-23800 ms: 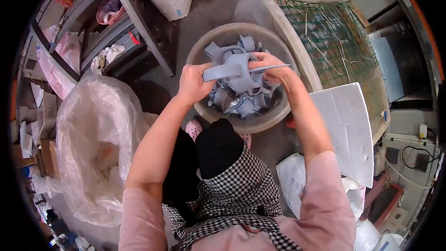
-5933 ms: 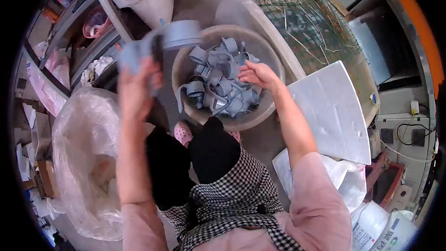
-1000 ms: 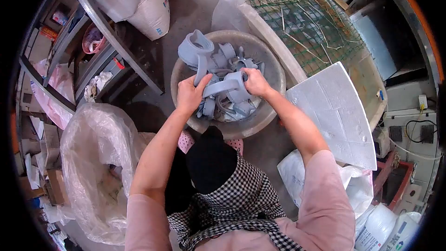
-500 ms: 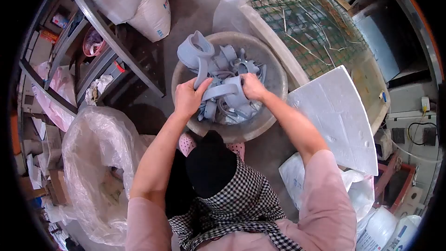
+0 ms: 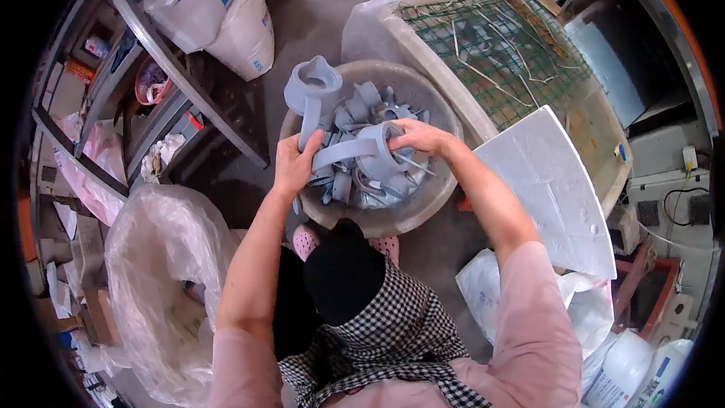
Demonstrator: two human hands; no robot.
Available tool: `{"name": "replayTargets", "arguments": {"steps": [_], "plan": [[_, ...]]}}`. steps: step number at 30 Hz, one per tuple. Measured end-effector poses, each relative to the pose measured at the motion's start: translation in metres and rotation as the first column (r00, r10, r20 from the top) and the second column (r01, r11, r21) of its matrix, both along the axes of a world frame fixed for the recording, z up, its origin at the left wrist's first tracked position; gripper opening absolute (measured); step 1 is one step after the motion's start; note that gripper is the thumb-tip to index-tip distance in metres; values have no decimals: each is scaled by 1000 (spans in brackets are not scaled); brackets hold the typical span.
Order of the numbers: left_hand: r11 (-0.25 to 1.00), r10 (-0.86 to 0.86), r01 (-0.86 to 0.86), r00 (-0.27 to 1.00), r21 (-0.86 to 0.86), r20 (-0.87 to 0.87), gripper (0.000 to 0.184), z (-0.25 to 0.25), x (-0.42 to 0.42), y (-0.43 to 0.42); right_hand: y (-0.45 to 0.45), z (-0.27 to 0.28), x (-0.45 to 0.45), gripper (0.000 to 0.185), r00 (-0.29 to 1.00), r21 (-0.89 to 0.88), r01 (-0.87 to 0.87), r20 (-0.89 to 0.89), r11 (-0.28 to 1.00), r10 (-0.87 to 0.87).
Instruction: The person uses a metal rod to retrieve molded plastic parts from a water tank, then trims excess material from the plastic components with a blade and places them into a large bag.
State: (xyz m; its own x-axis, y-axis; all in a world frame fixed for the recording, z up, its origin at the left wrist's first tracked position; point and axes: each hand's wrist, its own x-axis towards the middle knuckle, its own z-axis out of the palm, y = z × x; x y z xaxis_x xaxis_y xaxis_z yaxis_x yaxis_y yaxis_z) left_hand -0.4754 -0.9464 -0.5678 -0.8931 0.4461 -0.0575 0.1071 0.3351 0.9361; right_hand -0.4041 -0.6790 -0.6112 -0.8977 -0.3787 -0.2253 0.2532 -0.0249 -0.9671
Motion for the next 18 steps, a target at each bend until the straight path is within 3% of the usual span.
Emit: {"name": "replayTargets", "arguments": {"steps": [2, 7, 8, 9, 12, 18], "plan": [[1000, -1, 1, 999, 19, -41, 40, 1, -1, -1, -5, 6, 1, 39, 1000, 12, 24, -15, 1000, -23], [998, 66, -67, 996, 16, 54, 40, 10, 5, 0, -20, 12, 9, 35, 989, 53, 142, -45, 988, -140], [998, 66, -67, 996, 13, 57, 40, 8, 5, 1, -21, 12, 11, 33, 981, 162, 182, -91, 970, -169], [998, 56, -57, 998, 8, 24, 39, 4, 5, 3, -22, 11, 12, 32, 971, 268, 225, -142, 937, -193], [999, 42, -42, 998, 5, -46, 37, -6, 6, 9, -18, 2, 12, 26, 971, 372, 234, -129, 898, -199], [998, 23, -32, 985, -51, -172, 34, -4, 14, 10, -15, -7, 9, 32, 963, 486, 257, -198, 835, -181]]}}
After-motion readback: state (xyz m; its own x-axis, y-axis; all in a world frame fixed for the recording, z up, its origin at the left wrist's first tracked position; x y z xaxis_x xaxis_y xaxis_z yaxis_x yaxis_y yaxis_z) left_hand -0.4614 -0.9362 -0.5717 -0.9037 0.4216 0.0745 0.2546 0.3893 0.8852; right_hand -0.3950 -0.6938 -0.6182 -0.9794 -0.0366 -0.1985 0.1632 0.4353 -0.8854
